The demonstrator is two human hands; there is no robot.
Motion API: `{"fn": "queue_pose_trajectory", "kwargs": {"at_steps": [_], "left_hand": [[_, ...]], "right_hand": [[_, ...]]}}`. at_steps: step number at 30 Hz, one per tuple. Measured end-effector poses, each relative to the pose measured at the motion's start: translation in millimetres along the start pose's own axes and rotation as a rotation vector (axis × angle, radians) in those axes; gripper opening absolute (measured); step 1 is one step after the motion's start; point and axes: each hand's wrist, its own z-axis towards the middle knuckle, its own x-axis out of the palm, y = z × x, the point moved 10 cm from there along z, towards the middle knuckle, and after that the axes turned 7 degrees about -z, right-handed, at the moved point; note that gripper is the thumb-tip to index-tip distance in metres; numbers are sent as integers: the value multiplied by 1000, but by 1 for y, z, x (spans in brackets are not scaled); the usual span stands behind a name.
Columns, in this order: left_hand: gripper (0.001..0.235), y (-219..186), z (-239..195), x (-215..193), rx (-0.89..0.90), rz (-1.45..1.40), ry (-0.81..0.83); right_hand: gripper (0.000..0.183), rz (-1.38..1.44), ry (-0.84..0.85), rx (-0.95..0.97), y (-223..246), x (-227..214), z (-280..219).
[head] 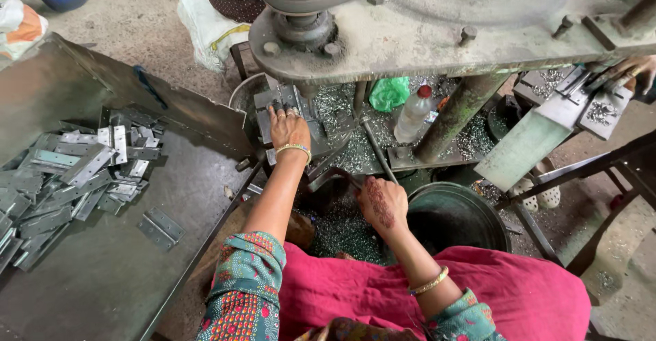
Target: The person operates a manual punch press to process metal hinges. They pick up individual metal pieces, place them into the machine, press down on a lever, and then move the processed parts into a collection tray.
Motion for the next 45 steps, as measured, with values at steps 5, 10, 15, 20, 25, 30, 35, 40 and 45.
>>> {"fn": "queue_pose_trajectory", "kwargs": {"at_steps": [5,10,15,20,25,30,35,40,45], "left_hand": [[30,-2,4,13,8,53,21],[33,5,1,5,-14,-49,-67],[32,10,4,10,-71,-87,25],[32,7,3,19,-29,-25,58],[37,8,14,25,-4,29,53],[38,5,-2,23,-5,-24,17],[47,-26,-88,-12,176,-125,-291],[28,-30,-111,-24,405,-318,-215],[26,-30,-37,-40,159,-282,-171]], "right_hand": [[25,21,116,166,-14,15,-35],[29,73,15,88,-7,4,-20],[23,1,44,97,-8,14,-4],[35,141,66,173,-20,51,-51],[30,161,113,136,-22,50,-38],[35,71,26,85,1,-6,-7],[30,127,-17,21,20,-45,10],[23,107,-1,34,18,-37,0],[26,100,-3,10,17,-35,3]]}}
